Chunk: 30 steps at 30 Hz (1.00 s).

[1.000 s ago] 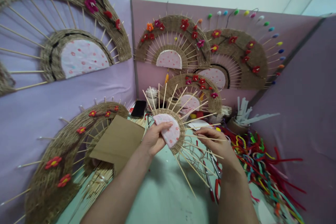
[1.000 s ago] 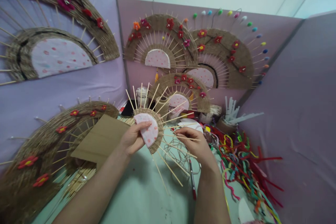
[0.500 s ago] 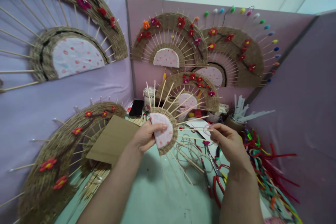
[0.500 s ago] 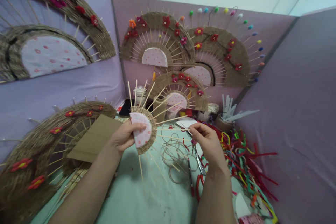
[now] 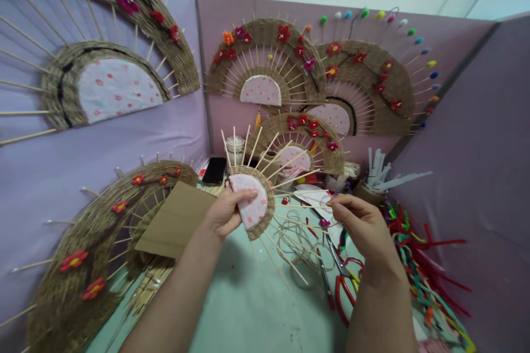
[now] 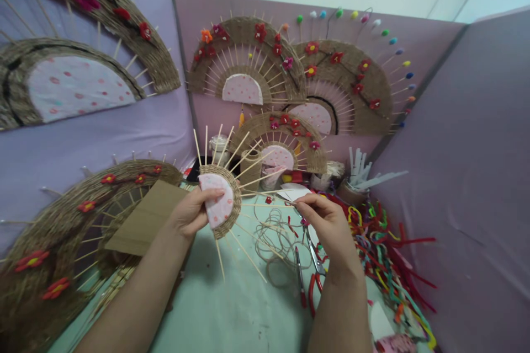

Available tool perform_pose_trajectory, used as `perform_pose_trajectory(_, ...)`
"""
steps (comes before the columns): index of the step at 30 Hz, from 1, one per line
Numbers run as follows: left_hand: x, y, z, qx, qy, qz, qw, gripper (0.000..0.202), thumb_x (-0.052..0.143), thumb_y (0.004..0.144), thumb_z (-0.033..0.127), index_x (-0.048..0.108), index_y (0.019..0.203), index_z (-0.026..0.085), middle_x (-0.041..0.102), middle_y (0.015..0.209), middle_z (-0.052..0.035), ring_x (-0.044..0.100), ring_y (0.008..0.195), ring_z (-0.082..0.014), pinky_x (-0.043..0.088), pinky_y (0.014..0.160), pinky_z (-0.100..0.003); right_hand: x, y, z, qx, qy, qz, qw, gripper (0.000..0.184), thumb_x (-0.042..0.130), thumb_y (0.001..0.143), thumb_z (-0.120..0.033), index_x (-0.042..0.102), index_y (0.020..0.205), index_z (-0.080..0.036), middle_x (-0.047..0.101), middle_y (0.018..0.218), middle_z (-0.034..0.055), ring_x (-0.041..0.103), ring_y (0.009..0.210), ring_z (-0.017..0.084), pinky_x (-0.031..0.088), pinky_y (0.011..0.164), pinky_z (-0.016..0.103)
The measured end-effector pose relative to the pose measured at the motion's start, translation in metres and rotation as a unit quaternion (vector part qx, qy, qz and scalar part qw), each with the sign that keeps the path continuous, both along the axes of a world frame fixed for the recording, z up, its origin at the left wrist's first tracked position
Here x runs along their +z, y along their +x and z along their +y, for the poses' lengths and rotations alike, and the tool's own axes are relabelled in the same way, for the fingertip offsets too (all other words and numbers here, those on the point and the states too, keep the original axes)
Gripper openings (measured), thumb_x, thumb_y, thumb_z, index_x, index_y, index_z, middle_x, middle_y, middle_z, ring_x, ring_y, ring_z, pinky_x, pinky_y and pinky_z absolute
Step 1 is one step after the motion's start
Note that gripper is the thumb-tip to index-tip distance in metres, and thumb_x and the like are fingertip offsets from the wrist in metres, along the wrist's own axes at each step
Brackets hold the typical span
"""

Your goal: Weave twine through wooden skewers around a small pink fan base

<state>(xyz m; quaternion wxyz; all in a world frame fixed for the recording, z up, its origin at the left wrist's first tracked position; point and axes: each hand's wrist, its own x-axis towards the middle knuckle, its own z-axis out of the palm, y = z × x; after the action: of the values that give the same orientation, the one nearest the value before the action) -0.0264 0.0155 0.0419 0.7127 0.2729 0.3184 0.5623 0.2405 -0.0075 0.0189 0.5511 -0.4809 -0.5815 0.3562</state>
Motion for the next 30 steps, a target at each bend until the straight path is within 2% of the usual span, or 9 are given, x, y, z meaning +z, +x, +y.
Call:
perform_pose_trajectory(4,0.002,0.004,0.001,0.027,-0.014,-0.06,0.998,0.02,0.065,0.063,-0.001,0.062,0.079,0.012,0.068,0.071,-0.0032,0.064,0.063,-0.014,0.055,0.064,-0.027,0.004,-0.017,0.005,0.003,-0.019,-0.043,0.999,0.026,0.068,0.074,-0.044,0.067,0.074,-0.018,0.059,0.068,0.0024,0.049,0.06,0.013,0.039,0.051,0.023)
perform_pose_trajectory(7,0.002,0.01,0.001,0.045,-0.031,-0.117,0.992,0.018,0.062,0.066,-0.001,0.062,0.078,0.013,0.068,0.071,-0.0024,0.065,0.067,-0.0132,0.055,0.069,-0.027,0.009,-0.029,0.004,0.071,-0.05,-0.102,0.991,0.027,0.067,0.075,-0.043,0.067,0.07,-0.017,0.056,0.063,0.0008,0.047,0.058,0.012,0.038,0.052,0.023)
perform_pose_trajectory(10,0.001,0.016,0.001,0.033,-0.04,-0.15,0.987,0.014,0.06,0.071,0.002,0.062,0.079,0.014,0.068,0.074,-0.0025,0.066,0.071,-0.0133,0.054,0.075,-0.028,0.013,-0.034,0.002,0.15,-0.065,-0.141,0.976,0.029,0.065,0.077,-0.044,0.065,0.068,-0.016,0.057,0.063,0.0009,0.047,0.06,0.013,0.038,0.055,0.023)
perform_pose_trajectory(12,0.001,0.018,0.0,0.024,-0.036,-0.166,0.985,0.014,0.059,0.074,0.004,0.063,0.083,0.014,0.069,0.078,-0.0029,0.066,0.074,-0.0127,0.053,0.078,-0.027,0.015,-0.034,0.001,0.17,-0.061,-0.143,0.973,0.029,0.064,0.077,-0.044,0.065,0.068,-0.016,0.058,0.066,0.0016,0.049,0.062,0.013,0.039,0.057,0.023)
perform_pose_trajectory(17,0.001,0.021,-0.001,0.049,-0.061,-0.168,0.983,0.013,0.057,0.078,0.009,0.063,0.09,0.013,0.07,0.084,-0.0064,0.066,0.084,-0.0162,0.051,0.085,-0.031,0.014,-0.033,0.002,0.163,-0.062,-0.146,0.974,0.031,0.063,0.077,-0.046,0.065,0.068,-0.017,0.058,0.064,0.0013,0.048,0.061,0.013,0.038,0.055,0.023)
perform_pose_trajectory(23,-0.001,0.02,0.001,0.054,-0.046,-0.163,0.984,0.015,0.059,0.078,0.01,0.063,0.092,0.013,0.07,0.092,-0.0083,0.066,0.093,-0.0191,0.051,0.089,-0.035,0.012,-0.033,0.002,0.158,-0.053,-0.14,0.976,0.029,0.065,0.076,-0.044,0.067,0.07,-0.017,0.06,0.067,0.0031,0.05,0.063,0.014,0.04,0.056,0.024)
perform_pose_trajectory(30,-0.003,0.018,0.002,0.047,-0.031,-0.157,0.986,0.012,0.061,0.076,0.01,0.062,0.087,0.014,0.07,0.09,-0.0062,0.066,0.09,-0.0192,0.05,0.09,-0.039,0.01,-0.031,0.005,0.15,-0.056,-0.137,0.978,0.027,0.065,0.076,-0.043,0.069,0.071,-0.017,0.064,0.07,0.0039,0.054,0.065,0.015,0.044,0.059,0.024)
